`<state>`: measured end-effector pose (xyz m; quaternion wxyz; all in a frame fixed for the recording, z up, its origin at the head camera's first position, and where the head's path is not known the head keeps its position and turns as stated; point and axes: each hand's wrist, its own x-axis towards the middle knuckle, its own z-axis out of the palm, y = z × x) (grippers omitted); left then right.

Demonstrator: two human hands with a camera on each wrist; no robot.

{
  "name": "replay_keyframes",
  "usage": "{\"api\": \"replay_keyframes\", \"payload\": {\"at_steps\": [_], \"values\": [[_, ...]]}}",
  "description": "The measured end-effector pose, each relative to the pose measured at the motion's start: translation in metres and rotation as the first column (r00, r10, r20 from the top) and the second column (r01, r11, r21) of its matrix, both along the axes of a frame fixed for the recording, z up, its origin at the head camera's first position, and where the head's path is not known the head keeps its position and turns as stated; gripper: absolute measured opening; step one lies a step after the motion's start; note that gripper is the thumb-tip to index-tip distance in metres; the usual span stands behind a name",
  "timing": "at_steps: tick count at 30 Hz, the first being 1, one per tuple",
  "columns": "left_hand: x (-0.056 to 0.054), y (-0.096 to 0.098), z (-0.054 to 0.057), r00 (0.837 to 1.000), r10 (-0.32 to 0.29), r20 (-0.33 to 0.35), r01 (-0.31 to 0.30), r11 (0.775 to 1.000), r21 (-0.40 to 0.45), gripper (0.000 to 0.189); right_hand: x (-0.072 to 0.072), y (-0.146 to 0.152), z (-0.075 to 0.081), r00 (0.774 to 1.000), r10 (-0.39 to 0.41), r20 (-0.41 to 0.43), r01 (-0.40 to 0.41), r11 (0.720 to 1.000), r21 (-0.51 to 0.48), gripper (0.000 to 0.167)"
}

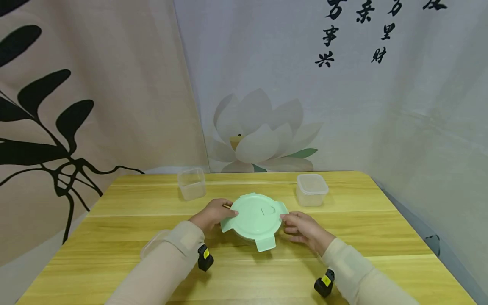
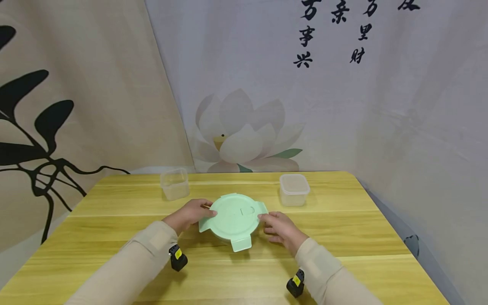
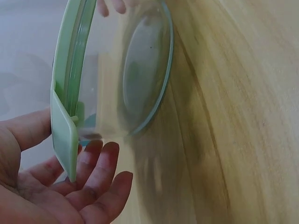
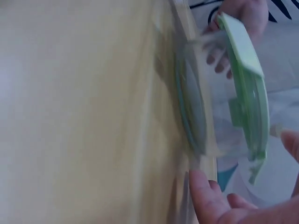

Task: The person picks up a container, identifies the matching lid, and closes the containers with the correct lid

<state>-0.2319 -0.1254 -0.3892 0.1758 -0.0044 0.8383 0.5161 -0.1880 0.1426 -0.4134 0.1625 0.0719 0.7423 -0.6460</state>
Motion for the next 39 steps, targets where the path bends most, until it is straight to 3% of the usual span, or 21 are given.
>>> {"api": "replay_keyframes", "payload": {"at_steps": [8, 14, 19, 24, 31, 39], "values": [[-0.008, -0.002, 0.000, 0.997, -0.073, 0.010, 0.073, 0.997, -0.012, 0.045, -0.021, 0.002, 0.007, 0.998, 0.056, 0.015, -0.056, 0.998, 0.002, 0.047], [-0.015, -0.003, -0.001, 0.995, -0.100, 0.014, 0.100, 0.995, -0.022, 0.042, -0.031, 0.000, 0.005, 0.996, 0.089, 0.025, -0.090, 0.994, 0.065, 0.054], [-0.018, -0.005, -0.003, 0.993, -0.116, 0.025, 0.116, 0.993, -0.007, 0.043, -0.036, -0.002, 0.003, 0.992, 0.118, 0.037, -0.120, 0.991, 0.059, 0.049], [-0.019, -0.005, -0.005, 0.993, -0.114, 0.034, 0.114, 0.993, 0.026, 0.046, -0.042, -0.002, 0.002, 0.988, 0.150, 0.047, -0.152, 0.987, 0.046, 0.048], [-0.018, -0.003, -0.005, 0.994, -0.107, 0.031, 0.105, 0.993, 0.052, 0.049, -0.048, -0.002, 0.006, 0.983, 0.178, 0.047, -0.182, 0.977, 0.107, 0.046], [-0.020, -0.002, -0.008, 0.998, -0.055, 0.008, 0.055, 0.998, 0.009, 0.052, -0.048, -0.001, 0.008, 0.979, 0.195, 0.056, -0.201, 0.967, 0.159, 0.044]]}}
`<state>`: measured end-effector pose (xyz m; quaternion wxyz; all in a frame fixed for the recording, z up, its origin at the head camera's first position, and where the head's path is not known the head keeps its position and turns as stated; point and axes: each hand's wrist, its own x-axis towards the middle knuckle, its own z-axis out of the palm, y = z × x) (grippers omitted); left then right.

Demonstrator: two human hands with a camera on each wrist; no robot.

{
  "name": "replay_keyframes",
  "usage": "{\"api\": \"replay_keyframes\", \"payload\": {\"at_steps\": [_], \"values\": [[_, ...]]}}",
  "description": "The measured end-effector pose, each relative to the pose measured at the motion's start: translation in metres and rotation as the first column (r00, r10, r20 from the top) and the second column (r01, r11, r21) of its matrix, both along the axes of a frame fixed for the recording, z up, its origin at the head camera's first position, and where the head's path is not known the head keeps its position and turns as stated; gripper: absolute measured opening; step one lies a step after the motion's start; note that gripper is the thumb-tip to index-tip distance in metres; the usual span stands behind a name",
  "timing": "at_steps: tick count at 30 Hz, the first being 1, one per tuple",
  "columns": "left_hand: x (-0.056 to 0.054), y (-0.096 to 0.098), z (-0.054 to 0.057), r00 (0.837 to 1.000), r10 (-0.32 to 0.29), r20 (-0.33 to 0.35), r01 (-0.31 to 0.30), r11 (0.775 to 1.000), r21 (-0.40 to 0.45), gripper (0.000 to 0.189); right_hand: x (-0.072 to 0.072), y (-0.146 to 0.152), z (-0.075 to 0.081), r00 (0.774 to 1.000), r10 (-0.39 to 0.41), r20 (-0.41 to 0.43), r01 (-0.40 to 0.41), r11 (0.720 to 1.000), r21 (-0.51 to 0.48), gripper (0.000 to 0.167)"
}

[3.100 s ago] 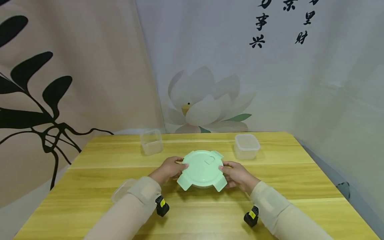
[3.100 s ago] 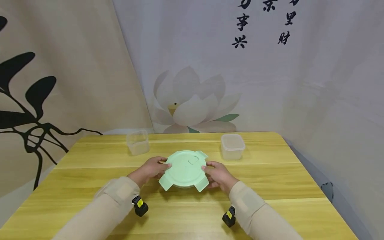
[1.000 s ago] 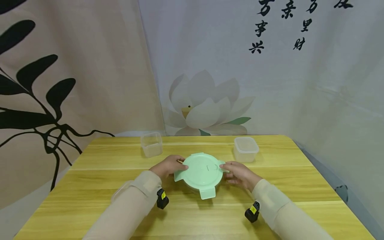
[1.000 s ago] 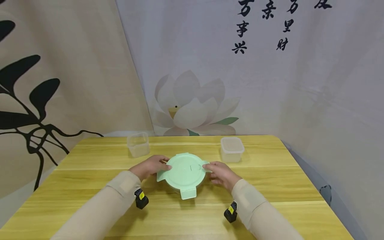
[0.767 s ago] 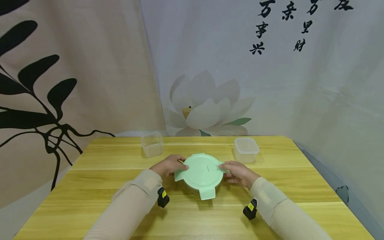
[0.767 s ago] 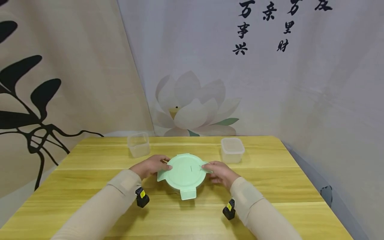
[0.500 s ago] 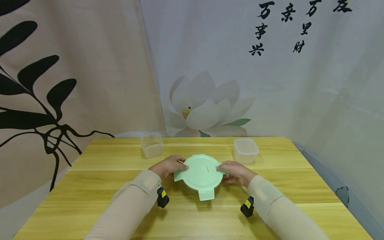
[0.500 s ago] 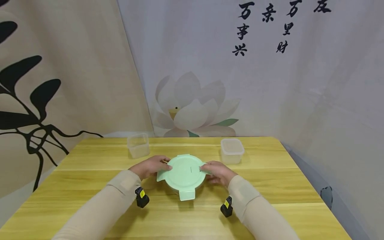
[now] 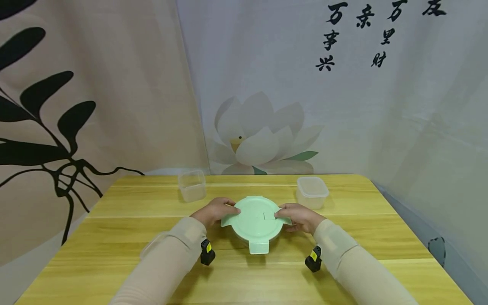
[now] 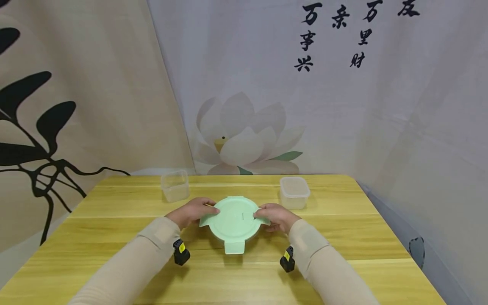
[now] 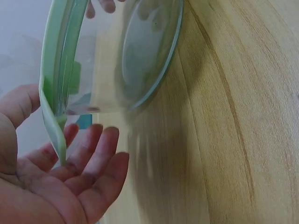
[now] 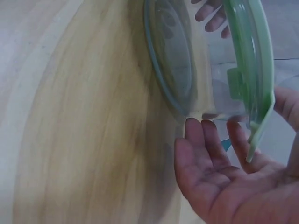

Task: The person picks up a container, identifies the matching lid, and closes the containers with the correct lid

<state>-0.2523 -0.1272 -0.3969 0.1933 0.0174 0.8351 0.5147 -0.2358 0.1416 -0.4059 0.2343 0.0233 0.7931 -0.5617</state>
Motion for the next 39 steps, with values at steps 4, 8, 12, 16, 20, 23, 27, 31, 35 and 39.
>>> {"api": "replay_keyframes", "payload": {"at_steps": [4, 8, 12, 16, 20, 23, 27, 31, 35, 39], "values": [[-0.001, 0.002, -0.002, 0.999, 0.036, -0.029, -0.037, 0.999, -0.026, 0.049, 0.003, 0.001, 0.000, 1.000, 0.002, 0.002, -0.002, 1.000, 0.001, 0.044], [0.000, 0.004, -0.003, 0.996, 0.066, -0.061, -0.068, 0.997, -0.042, 0.045, 0.007, 0.002, -0.002, 1.000, 0.000, 0.003, 0.000, 1.000, -0.015, 0.043], [0.002, 0.006, -0.001, 0.993, 0.097, -0.072, -0.100, 0.994, -0.034, 0.041, 0.010, 0.002, -0.003, 1.000, -0.003, 0.005, 0.003, 0.999, -0.048, 0.046], [0.005, 0.009, -0.001, 0.986, 0.134, -0.095, -0.136, 0.991, -0.016, 0.037, 0.013, 0.002, -0.005, 1.000, -0.016, 0.000, 0.016, 0.997, -0.070, 0.052], [0.007, 0.013, -0.003, 0.977, 0.155, -0.143, -0.162, 0.986, -0.041, 0.038, 0.016, 0.001, -0.008, 0.999, -0.041, -0.015, 0.040, 0.997, -0.066, 0.053], [0.009, 0.013, -0.002, 0.975, 0.155, -0.161, -0.170, 0.982, -0.079, 0.044, 0.018, -0.001, -0.009, 0.997, -0.068, -0.028, 0.066, 0.996, -0.063, 0.049], [0.014, 0.009, -0.001, 0.974, 0.140, -0.178, -0.160, 0.982, -0.104, 0.054, 0.021, -0.004, -0.010, 0.995, -0.088, -0.046, 0.085, 0.994, -0.070, 0.044], [0.019, 0.002, -0.001, 0.976, 0.125, -0.179, -0.146, 0.983, -0.108, 0.059, 0.023, -0.005, -0.009, 0.994, -0.091, -0.060, 0.087, 0.993, -0.074, 0.043], [0.025, -0.002, 0.000, 0.979, 0.099, -0.179, -0.124, 0.983, -0.139, 0.061, 0.025, -0.006, -0.007, 0.992, -0.109, -0.062, 0.104, 0.991, -0.085, 0.045], [0.030, -0.003, 0.001, 0.980, 0.070, -0.186, -0.104, 0.979, -0.177, 0.056, 0.025, -0.005, -0.007, 0.990, -0.129, -0.061, 0.123, 0.988, -0.091, 0.048]]}}
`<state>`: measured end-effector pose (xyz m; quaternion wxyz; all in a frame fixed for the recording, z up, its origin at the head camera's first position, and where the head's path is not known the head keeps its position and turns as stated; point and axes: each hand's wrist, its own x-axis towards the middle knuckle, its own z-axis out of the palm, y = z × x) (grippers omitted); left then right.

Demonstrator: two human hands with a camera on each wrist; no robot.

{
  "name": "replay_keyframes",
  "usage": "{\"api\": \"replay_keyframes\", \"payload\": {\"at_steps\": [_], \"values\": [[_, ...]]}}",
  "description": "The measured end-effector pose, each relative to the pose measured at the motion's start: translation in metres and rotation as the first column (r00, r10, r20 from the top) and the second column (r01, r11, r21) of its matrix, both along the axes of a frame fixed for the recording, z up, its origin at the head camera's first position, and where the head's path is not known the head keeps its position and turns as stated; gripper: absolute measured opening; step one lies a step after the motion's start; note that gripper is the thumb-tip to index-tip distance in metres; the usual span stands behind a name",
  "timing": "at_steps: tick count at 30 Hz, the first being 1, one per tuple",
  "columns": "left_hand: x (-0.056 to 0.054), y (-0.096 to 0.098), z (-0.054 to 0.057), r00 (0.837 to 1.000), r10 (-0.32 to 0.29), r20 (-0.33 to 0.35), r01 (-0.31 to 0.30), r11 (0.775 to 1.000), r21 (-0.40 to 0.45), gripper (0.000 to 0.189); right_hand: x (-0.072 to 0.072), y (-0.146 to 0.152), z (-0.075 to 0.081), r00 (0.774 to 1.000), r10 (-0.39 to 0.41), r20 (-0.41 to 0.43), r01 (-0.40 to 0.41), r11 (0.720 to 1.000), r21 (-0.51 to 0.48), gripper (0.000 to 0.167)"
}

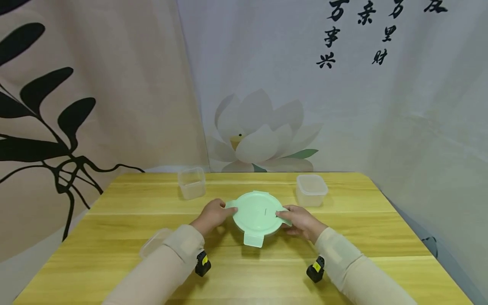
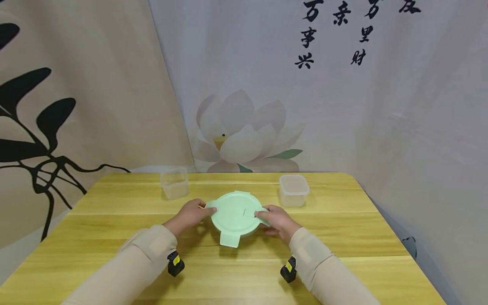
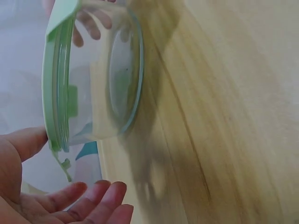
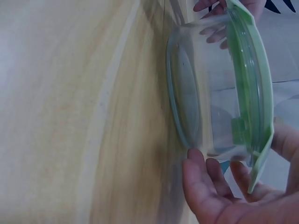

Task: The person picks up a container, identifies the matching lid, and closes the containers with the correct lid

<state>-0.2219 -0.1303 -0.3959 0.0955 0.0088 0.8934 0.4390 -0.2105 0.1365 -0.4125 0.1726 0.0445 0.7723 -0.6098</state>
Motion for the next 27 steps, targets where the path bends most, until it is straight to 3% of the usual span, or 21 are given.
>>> {"api": "replay_keyframes", "payload": {"at_steps": [6, 15, 27], "values": [[0.0034, 0.0030, 0.0013, 1.000, -0.012, -0.013, 0.012, 1.000, -0.013, 0.033, 0.0002, -0.0006, 0.0000, 1.000, -0.008, 0.000, 0.008, 1.000, -0.010, 0.050], [0.0048, 0.0067, -0.0006, 0.999, -0.046, -0.022, 0.046, 0.999, -0.011, 0.034, 0.0018, 0.0011, 0.0000, 1.000, -0.002, 0.012, 0.002, 1.000, -0.012, 0.052], [0.0053, 0.0071, 0.0015, 0.988, -0.104, 0.113, 0.095, 0.992, 0.086, 0.032, 0.0021, 0.0022, -0.0023, 1.000, 0.005, 0.007, -0.004, 0.999, -0.053, 0.051]]}}
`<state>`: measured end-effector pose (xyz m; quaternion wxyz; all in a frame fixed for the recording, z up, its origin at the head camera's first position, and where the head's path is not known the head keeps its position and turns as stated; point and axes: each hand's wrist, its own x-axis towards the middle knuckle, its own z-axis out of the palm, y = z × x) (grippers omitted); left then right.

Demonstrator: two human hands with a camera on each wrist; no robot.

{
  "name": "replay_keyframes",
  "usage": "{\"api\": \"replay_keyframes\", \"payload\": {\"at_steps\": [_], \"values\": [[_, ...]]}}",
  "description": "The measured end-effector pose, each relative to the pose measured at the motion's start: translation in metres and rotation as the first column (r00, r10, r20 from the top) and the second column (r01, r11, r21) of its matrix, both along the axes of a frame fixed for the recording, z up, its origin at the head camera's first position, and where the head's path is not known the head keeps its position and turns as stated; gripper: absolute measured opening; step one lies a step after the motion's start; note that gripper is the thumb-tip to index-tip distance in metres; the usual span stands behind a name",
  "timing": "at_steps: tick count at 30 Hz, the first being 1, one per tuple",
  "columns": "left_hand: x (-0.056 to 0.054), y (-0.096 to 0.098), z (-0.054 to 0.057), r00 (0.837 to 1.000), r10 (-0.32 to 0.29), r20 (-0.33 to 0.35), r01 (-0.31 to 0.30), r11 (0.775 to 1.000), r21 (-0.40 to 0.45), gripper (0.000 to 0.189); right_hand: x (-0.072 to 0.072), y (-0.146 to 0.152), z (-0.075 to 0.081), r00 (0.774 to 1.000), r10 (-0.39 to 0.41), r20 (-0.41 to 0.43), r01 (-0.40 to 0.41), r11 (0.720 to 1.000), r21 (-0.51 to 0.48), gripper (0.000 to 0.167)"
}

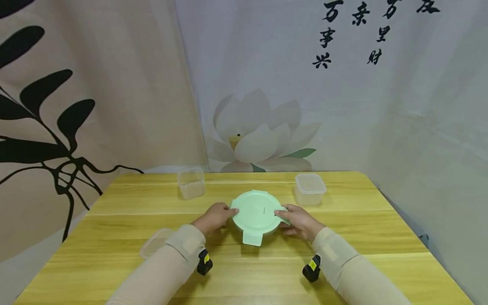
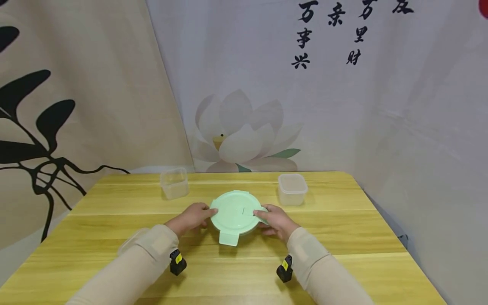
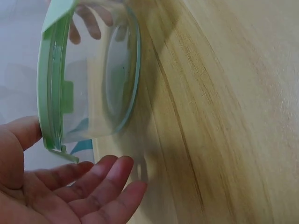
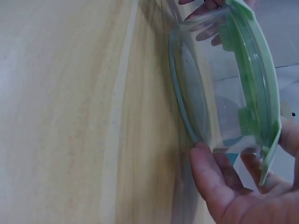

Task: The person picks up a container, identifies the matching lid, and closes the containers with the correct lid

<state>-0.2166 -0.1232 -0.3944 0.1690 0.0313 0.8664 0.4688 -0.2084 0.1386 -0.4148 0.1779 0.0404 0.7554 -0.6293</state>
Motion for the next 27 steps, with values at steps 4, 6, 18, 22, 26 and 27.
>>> {"api": "replay_keyframes", "payload": {"at_steps": [4, 6, 18, 22, 26, 27], "values": [[-0.001, -0.001, 0.000, 1.000, -0.007, 0.009, 0.007, 1.000, 0.003, 0.034, 0.000, 0.000, 0.000, 1.000, -0.013, 0.003, 0.013, 1.000, -0.006, 0.051], [-0.001, -0.001, -0.001, 1.000, -0.006, 0.016, 0.006, 1.000, 0.006, 0.038, 0.000, 0.000, 0.001, 1.000, -0.016, 0.003, 0.016, 1.000, -0.004, 0.052], [-0.008, -0.007, -0.005, 0.999, -0.021, 0.046, 0.022, 1.000, -0.010, 0.046, -0.003, 0.001, -0.003, 1.000, -0.025, 0.008, 0.025, 0.999, -0.029, 0.056], [-0.009, -0.007, -0.006, 0.997, -0.011, 0.076, 0.011, 1.000, 0.003, 0.048, -0.003, 0.001, -0.003, 1.000, -0.027, 0.011, 0.028, 0.999, -0.032, 0.055], [-0.010, -0.005, -0.005, 0.995, -0.007, 0.104, 0.006, 1.000, 0.012, 0.046, -0.003, 0.001, -0.001, 1.000, -0.025, 0.016, 0.025, 0.999, -0.043, 0.055], [-0.010, -0.005, -0.005, 0.994, -0.006, 0.111, 0.004, 1.000, 0.015, 0.045, -0.003, 0.001, -0.001, 1.000, -0.022, 0.018, 0.023, 0.999, -0.046, 0.055]]}}
